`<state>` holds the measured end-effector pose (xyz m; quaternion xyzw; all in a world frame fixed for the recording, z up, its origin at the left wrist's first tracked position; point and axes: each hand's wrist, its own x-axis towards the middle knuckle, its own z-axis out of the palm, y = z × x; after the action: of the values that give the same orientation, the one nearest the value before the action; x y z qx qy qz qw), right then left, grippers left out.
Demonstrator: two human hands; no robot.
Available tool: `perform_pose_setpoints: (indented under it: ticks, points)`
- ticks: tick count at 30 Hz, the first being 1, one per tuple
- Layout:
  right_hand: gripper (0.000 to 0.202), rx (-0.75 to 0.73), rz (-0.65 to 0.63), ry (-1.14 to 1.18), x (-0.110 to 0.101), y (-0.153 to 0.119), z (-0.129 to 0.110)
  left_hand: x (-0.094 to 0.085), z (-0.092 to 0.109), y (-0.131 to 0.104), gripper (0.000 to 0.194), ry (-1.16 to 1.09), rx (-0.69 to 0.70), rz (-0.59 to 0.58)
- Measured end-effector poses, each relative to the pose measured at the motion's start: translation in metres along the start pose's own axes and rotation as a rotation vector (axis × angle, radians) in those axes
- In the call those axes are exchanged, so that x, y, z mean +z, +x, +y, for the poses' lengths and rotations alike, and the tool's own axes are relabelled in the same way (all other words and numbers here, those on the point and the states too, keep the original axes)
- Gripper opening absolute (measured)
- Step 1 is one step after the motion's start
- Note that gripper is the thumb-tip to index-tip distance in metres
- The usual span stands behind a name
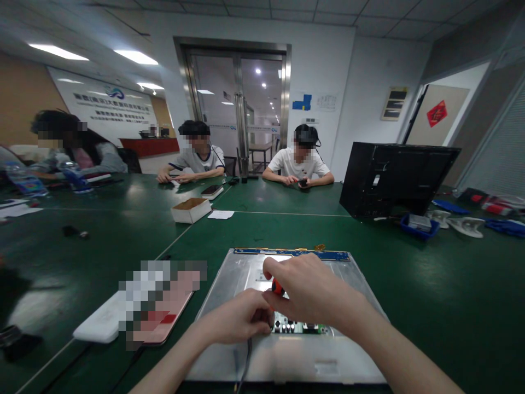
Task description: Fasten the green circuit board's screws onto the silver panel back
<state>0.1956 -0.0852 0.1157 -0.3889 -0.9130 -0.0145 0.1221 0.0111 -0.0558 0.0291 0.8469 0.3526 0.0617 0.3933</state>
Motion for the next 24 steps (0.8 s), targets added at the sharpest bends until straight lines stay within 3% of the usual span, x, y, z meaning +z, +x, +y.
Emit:
perform_pose_setpoints:
  ticks: [5, 13, 24]
  points:
    - [0.024, -0.053, -0.014, 0.041, -0.0059, -0.0044, 0.0007, -0.0019, 0.0027, 0.0004, 0.003, -0.034, 0.065, -0.016]
    - [0.026, -0.009, -0.018, 0.013, -0.0012, -0.0006, -0.0005, -0.0009, -0.0005, -0.0004, 0.007, -0.050, -0.015, -0.014]
    - [0.019, -0.040, -0.021, 0.036, -0.0053, -0.0021, 0.0000, 0.0010, -0.0047, 0.0014, 0.005, -0.053, 0.006, -0.021]
